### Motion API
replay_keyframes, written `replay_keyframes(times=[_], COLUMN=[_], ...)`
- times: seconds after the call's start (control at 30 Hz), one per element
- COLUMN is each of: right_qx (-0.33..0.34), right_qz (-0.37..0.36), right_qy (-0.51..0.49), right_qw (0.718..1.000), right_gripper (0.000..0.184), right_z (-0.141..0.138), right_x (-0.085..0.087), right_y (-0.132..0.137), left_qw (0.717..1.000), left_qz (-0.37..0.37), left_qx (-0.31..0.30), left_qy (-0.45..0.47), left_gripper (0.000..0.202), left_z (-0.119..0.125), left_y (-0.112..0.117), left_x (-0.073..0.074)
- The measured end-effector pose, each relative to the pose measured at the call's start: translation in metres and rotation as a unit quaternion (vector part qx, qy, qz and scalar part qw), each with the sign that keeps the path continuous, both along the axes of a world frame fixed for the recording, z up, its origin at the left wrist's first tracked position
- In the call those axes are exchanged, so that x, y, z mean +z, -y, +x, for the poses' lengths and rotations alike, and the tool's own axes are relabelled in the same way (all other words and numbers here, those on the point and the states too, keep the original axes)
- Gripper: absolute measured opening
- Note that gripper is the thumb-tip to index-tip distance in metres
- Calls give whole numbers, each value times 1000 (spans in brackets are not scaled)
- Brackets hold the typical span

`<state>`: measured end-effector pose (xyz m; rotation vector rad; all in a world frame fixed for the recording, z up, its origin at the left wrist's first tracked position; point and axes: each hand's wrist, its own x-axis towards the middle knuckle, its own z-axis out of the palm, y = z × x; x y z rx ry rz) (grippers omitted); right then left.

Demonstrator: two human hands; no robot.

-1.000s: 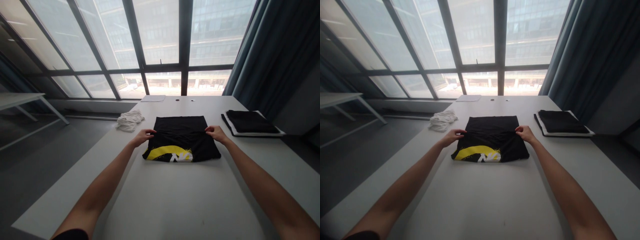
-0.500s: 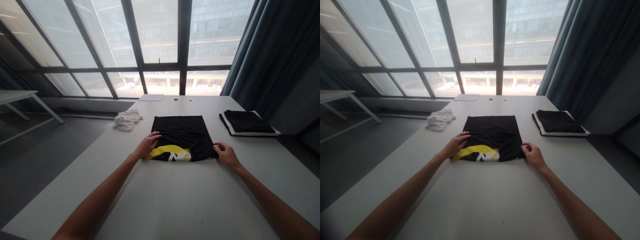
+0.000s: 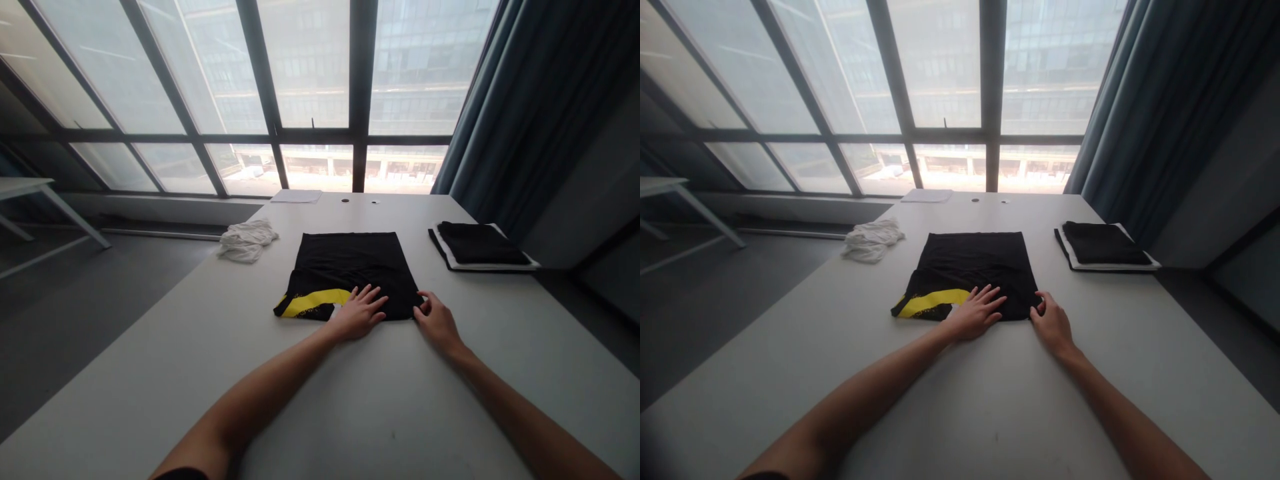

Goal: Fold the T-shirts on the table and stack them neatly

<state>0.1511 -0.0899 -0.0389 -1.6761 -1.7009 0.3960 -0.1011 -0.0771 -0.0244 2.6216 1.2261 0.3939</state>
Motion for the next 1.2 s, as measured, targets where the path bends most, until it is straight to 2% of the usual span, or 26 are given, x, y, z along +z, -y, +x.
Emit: replay_keyframes(times=[0.1, 0.17, 0.23, 0.27, 0.33, 0.37, 0.43, 0.53, 0.7, 0.9, 1.03, 1.1, 1.2], right_qx=[-1, -2, -11, -17, -30, -36, -44, -41, -23, -36, -48, -38, 42], right_qz=[36, 57, 62, 60, 42, 25, -15, -53, -58, -21, -18, 11, 61], right_qy=[39, 47, 55, 59, 68, 73, 84, 98, 107, 120, 169, 198, 228], right_qw=[999, 997, 997, 996, 996, 996, 995, 993, 992, 992, 984, 979, 971], right_gripper=[40, 37, 35, 34, 32, 32, 32, 23, 11, 17, 20, 28, 39], right_z=[-1, -2, -4, -6, -11, -15, -22, -28, -26, -24, -43, -60, -85], right_x=[-2, 0, 3, 5, 8, 9, 9, 7, 8, 21, 26, 27, 24], right_y=[-10, -26, -50, -64, -91, -104, -125, -145, -148, -140, -125, -112, -92], left_qw=[1000, 997, 982, 967, 916, 895, 879, 888, 901, 907, 900, 915, 960], left_qz=[-4, 22, 56, 69, 71, 50, 15, -22, -23, 22, 47, 84, 107], left_qx=[4, 57, 169, 242, 395, 443, 475, 458, 432, 420, 433, 395, 260], left_qy=[28, 53, 57, 47, 10, -12, -30, -33, -25, -14, -12, 3, 8], left_gripper=[49, 44, 41, 40, 39, 38, 36, 32, 21, 20, 26, 31, 37], left_z=[-19, -45, -81, -101, -140, -156, -182, -199, -199, -192, -184, -176, -160], left_y=[-8, -17, -29, -36, -49, -54, -64, -77, -88, -80, -71, -63, -47], left_x=[8, 19, 29, 33, 37, 37, 34, 25, 16, 13, 21, 25, 21])
